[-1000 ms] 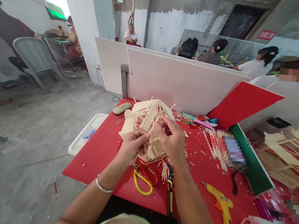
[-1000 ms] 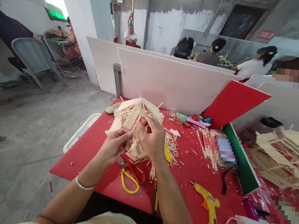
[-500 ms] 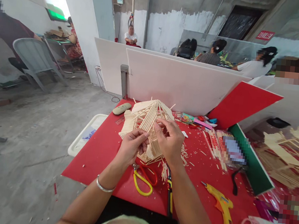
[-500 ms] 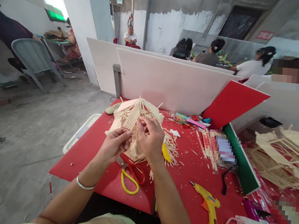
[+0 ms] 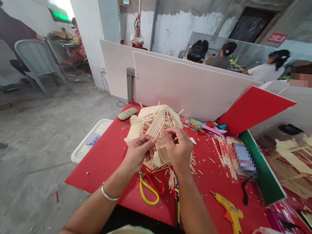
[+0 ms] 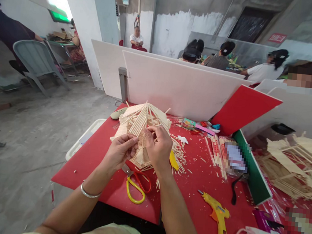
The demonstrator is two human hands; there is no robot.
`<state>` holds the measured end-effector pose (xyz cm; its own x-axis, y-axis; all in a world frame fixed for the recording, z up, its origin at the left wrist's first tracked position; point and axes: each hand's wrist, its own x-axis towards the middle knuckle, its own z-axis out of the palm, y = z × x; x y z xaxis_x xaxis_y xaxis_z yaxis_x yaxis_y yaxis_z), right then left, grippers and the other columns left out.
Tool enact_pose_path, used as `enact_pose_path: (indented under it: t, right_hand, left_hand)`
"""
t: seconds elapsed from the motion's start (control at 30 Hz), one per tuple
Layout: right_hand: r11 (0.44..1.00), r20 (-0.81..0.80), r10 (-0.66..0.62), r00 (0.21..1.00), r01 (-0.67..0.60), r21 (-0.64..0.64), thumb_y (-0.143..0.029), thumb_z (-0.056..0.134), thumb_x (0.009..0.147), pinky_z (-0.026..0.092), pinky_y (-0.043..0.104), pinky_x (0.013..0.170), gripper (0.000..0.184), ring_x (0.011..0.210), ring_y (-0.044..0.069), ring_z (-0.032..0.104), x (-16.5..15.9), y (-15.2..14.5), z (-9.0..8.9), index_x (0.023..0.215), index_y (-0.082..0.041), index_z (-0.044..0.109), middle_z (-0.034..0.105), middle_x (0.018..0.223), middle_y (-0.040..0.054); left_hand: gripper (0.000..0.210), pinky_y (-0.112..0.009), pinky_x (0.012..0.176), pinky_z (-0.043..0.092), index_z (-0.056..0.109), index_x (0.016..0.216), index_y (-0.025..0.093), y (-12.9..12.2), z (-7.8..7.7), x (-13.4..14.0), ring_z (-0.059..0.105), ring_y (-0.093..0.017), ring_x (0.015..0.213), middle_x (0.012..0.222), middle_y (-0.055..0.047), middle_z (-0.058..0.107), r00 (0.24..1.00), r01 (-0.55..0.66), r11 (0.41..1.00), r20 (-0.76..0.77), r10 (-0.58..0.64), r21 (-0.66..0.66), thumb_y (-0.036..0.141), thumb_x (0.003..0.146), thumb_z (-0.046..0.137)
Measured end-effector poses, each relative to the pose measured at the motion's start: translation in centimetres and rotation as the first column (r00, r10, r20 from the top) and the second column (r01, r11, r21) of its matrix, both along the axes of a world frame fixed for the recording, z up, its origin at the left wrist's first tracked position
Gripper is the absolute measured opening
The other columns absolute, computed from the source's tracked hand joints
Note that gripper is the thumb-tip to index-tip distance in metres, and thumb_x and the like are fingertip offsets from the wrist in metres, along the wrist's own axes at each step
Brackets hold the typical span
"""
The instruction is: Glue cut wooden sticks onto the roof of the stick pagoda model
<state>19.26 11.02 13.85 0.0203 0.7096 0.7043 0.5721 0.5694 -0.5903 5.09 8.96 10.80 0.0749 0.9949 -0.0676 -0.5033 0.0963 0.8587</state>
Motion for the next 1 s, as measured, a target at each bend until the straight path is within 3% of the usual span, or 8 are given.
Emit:
enact_pose_path:
  t: [0.33,1.0]
  right_hand:
    - [0.991,0.066,-0.122,0.990,0.117,0.070,-0.034,0.061,0.092,0.045,0.029,0.074,0.011,0.074,0.014,0.059,-0.31,0.59,0.07,0.091,-0.023,0.064,0.069,0.088,0.0013]
    - [0.997,0.058,-0.061,0.996,0.059,0.047,-0.034,0.059,0.093,0.047,0.028,0.075,0.013,0.079,0.014,0.059,-0.59,0.93,0.45,0.089,-0.023,0.064,0.067,0.091,0.0027]
  left_hand:
    - [0.034,-0.015,0.034,0.034,0.060,0.077,0.015,0.04,-0.16,0.25,0.051,-0.006,0.037,0.060,0.001,0.066,1.000,-0.013,1.000,0.006,0.013,-0.024,0.040,0.070,0.082]
    - [0.035,-0.016,0.034,0.034,0.062,0.079,0.015,0.05,0.00,-0.09,0.056,-0.007,0.043,0.069,-0.002,0.068,1.000,-0.014,1.000,-0.009,0.014,-0.013,0.042,0.070,0.080]
